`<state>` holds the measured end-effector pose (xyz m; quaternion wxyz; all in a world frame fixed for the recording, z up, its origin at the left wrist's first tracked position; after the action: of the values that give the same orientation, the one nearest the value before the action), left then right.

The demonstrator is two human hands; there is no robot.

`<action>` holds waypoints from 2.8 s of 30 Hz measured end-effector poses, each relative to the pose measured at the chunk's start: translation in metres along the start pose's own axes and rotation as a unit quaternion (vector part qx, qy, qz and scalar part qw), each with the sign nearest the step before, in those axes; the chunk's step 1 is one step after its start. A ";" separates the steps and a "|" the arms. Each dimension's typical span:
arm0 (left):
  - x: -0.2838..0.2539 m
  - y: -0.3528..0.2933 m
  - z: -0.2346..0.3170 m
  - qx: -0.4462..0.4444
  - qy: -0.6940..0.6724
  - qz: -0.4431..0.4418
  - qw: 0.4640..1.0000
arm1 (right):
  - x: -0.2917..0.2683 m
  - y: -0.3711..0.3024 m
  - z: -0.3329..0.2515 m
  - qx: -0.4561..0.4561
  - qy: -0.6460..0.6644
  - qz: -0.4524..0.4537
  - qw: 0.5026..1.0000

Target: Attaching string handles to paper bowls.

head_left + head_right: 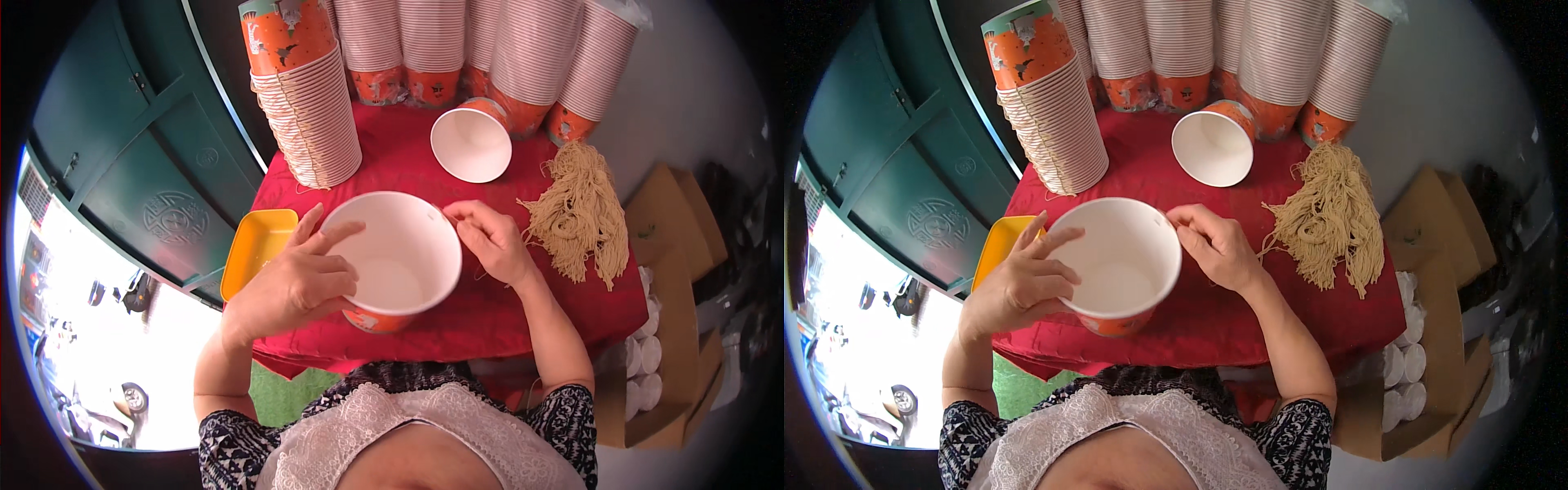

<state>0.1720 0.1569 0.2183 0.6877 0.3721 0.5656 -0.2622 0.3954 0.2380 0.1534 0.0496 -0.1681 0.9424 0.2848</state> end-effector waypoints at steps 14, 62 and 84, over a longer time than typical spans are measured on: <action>0.034 0.029 0.009 -0.071 0.100 0.142 0.982 | 0.010 -0.057 -0.009 0.072 0.422 0.072 0.901; 0.036 0.009 0.030 -0.127 -0.152 0.084 0.976 | 0.067 -0.070 -0.039 -0.016 0.006 -0.024 1.000; 0.041 0.009 0.008 -0.123 -0.005 0.088 0.988 | 0.053 -0.076 -0.017 0.032 0.066 0.140 0.988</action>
<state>0.1922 0.1583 0.1810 0.7516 0.3311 0.5553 -0.1310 0.3718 0.1533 0.1181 -0.0473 -0.0516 0.9665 0.2471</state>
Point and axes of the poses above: each hand's wrist, its own y-axis towards the middle knuckle, its own x-axis out of the palm, z = x × y, the point moved 7 cm from there along y, towards the middle knuckle, and after that the axes turned 9 degrees about y, right-handed, at the moved point
